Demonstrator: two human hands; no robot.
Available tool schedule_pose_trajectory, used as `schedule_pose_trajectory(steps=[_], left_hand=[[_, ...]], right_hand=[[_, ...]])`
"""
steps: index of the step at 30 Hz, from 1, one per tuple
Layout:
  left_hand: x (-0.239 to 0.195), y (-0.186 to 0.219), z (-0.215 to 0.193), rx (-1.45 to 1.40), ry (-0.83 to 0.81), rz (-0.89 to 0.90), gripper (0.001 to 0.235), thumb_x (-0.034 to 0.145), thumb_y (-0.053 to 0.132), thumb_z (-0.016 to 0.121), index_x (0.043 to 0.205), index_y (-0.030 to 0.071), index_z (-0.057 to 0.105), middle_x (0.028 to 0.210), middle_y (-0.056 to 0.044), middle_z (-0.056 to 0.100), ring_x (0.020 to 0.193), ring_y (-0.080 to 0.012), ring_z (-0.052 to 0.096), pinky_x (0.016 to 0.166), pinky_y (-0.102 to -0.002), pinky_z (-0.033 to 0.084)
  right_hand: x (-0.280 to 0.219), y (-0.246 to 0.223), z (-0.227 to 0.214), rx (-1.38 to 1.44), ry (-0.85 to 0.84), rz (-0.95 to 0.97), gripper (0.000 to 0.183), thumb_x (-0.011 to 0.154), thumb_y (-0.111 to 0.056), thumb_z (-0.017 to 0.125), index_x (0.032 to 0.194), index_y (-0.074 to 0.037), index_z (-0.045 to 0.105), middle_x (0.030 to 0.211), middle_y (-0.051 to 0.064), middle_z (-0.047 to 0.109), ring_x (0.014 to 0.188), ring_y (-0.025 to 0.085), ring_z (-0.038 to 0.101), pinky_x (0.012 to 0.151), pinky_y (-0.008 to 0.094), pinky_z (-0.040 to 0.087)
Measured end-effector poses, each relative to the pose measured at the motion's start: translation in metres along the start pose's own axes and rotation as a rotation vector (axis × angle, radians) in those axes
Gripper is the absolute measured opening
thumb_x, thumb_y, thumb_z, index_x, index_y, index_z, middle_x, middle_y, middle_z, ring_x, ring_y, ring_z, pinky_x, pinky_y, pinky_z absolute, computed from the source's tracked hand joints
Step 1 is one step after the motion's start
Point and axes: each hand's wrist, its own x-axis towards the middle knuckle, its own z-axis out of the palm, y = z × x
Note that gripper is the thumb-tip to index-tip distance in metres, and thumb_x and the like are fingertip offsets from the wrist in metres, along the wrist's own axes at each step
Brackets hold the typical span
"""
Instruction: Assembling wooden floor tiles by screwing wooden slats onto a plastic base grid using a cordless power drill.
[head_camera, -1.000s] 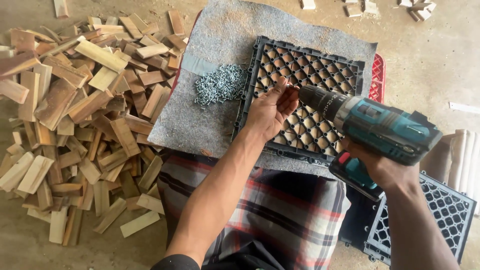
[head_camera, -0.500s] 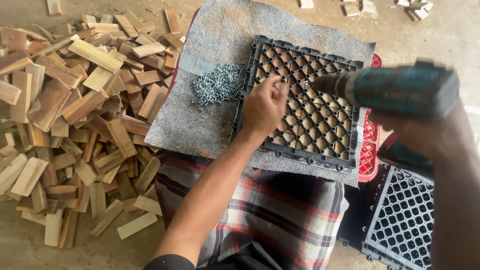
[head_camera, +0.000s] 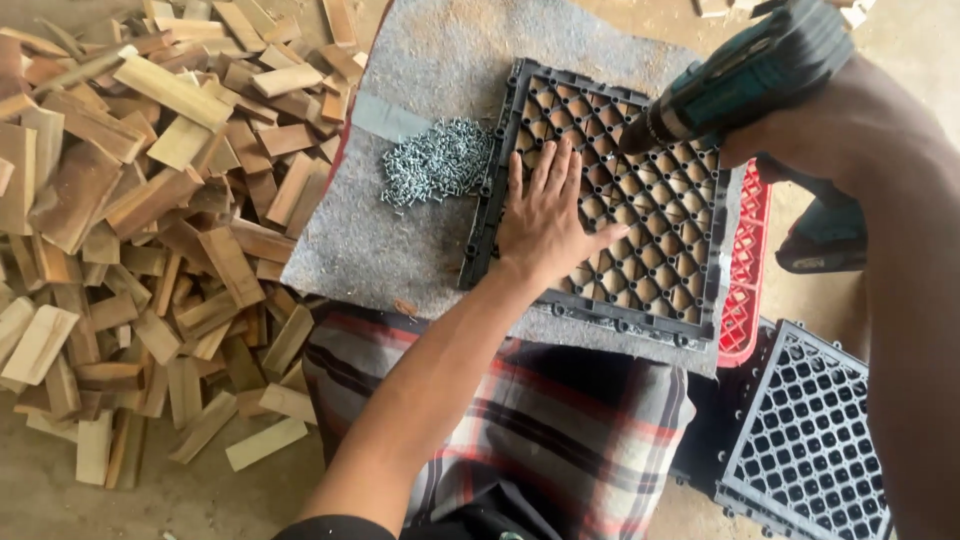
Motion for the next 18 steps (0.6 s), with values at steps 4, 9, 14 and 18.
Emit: schedule_pose_trajectory(steps=[4,9,14,18], left_hand=[[0.001,-0.002,-0.001,0.000,0.066,0.008,0.117,0.083,0.093,0.025,0.161,0.005,0.014,0.170,-0.015,0.003,0.159,-0.0284,0.002,0.126,-0.056,-0.007],[-0.002,-0.001,0.004,-0.011,0.118,0.034,0.113,0.086,0.090,0.023,0.160,0.004,0.018,0.170,-0.015,0.007,0.159,-0.0290,0.005,0.127,-0.056,-0.005],[-0.005,-0.006,0.001,-0.115,0.153,0.049,0.104,0.090,0.082,0.041,0.158,0.003,0.026,0.170,-0.016,0.014,0.158,-0.0281,0.010,0.129,-0.054,-0.001],[-0.021,-0.046,-0.052,-0.620,0.526,0.061,0.048,0.103,0.040,0.051,0.128,0.001,0.063,0.144,-0.021,0.059,0.136,-0.0319,0.054,0.118,-0.047,0.042]], right_hand=[[-0.002,-0.021,0.000,-0.019,-0.059,0.096,0.030,0.083,-0.006,0.081,0.111,-0.006,0.074,0.094,0.017,0.073,0.081,0.030,0.064,0.072,0.041,0.049],[0.004,-0.039,-0.004,-0.102,-0.104,0.095,0.029,0.089,-0.003,0.077,0.117,-0.005,0.073,0.099,0.018,0.074,0.086,0.029,0.067,0.078,0.040,0.053],[0.023,-0.039,-0.004,-0.128,-0.155,0.112,0.013,0.083,-0.007,0.080,0.089,0.003,0.073,0.078,0.017,0.065,0.068,0.028,0.058,0.065,0.039,0.045],[0.029,-0.034,0.000,-0.117,-0.171,0.094,0.021,0.088,-0.004,0.078,0.108,-0.001,0.073,0.093,0.018,0.070,0.080,0.030,0.061,0.074,0.039,0.049]])
